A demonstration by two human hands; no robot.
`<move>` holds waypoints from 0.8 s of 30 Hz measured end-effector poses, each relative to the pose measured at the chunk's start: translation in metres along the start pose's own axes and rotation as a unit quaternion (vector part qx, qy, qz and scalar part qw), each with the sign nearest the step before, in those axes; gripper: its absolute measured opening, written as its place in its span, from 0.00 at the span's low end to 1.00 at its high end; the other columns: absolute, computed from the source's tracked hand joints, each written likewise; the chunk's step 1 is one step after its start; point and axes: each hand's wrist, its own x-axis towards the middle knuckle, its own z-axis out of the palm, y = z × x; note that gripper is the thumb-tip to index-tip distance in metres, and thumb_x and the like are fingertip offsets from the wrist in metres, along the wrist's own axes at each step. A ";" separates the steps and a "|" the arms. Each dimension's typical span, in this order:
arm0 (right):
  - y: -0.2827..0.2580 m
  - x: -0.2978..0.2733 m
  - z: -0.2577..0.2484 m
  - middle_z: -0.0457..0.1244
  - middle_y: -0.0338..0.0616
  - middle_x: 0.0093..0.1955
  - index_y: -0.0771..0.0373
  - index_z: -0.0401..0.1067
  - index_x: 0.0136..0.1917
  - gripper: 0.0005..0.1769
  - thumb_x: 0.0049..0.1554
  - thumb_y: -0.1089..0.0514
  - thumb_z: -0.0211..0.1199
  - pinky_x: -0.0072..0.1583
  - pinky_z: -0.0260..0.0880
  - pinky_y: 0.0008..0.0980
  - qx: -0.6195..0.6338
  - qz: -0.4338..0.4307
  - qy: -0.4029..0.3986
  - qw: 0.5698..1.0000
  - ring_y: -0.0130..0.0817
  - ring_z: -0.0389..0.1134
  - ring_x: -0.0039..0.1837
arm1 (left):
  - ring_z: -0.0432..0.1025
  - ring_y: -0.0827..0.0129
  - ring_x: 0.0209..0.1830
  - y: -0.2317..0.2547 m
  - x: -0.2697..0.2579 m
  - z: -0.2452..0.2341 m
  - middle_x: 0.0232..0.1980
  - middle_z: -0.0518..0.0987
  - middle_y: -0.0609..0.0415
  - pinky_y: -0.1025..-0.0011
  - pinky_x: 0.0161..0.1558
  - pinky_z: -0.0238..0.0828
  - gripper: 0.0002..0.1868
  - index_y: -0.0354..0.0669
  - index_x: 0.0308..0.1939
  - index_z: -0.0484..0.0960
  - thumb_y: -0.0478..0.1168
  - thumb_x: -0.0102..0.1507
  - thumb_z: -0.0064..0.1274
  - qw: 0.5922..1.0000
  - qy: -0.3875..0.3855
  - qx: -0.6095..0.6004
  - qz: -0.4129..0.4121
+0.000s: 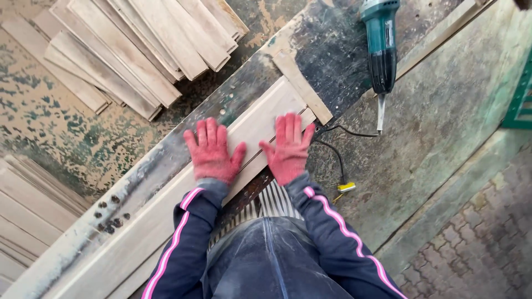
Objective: Sanding a long piece of wood manually and with an angle grinder.
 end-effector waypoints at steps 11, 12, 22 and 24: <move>0.006 0.049 0.003 0.39 0.52 0.87 0.56 0.46 0.84 0.49 0.64 0.24 0.43 0.79 0.13 0.68 -0.022 0.159 -0.054 0.986 0.47 0.34 0.87 | 0.62 0.40 0.73 0.004 0.007 -0.011 0.69 0.72 0.36 0.34 0.71 0.50 0.41 0.44 0.67 0.75 0.69 0.60 0.51 0.999 -0.040 0.030 0.016; 0.002 0.049 0.000 0.39 0.52 0.87 0.56 0.46 0.84 0.49 0.64 0.24 0.43 0.79 0.13 0.68 -0.021 0.164 -0.055 0.985 0.47 0.34 0.87 | 0.62 0.40 0.73 0.004 0.007 -0.013 0.69 0.72 0.36 0.34 0.71 0.50 0.41 0.44 0.67 0.75 0.69 0.60 0.51 0.998 -0.043 0.030 0.020; 0.029 0.048 0.027 0.50 0.49 0.82 0.54 0.57 0.79 0.37 0.66 0.32 0.46 0.74 0.41 0.61 -0.059 0.118 0.080 0.988 0.49 0.53 0.78 | 0.63 0.41 0.73 0.005 0.005 -0.018 0.68 0.74 0.35 0.35 0.72 0.49 0.41 0.43 0.66 0.76 0.69 0.60 0.52 0.998 -0.058 0.025 0.004; 0.044 0.060 0.026 0.55 0.45 0.80 0.51 0.64 0.76 0.29 0.66 0.39 0.56 0.69 0.63 0.54 -0.089 0.099 0.089 0.987 0.48 0.63 0.71 | 0.63 0.40 0.73 0.005 0.011 -0.019 0.68 0.74 0.34 0.34 0.72 0.49 0.41 0.43 0.66 0.76 0.70 0.61 0.51 0.999 -0.049 0.015 -0.002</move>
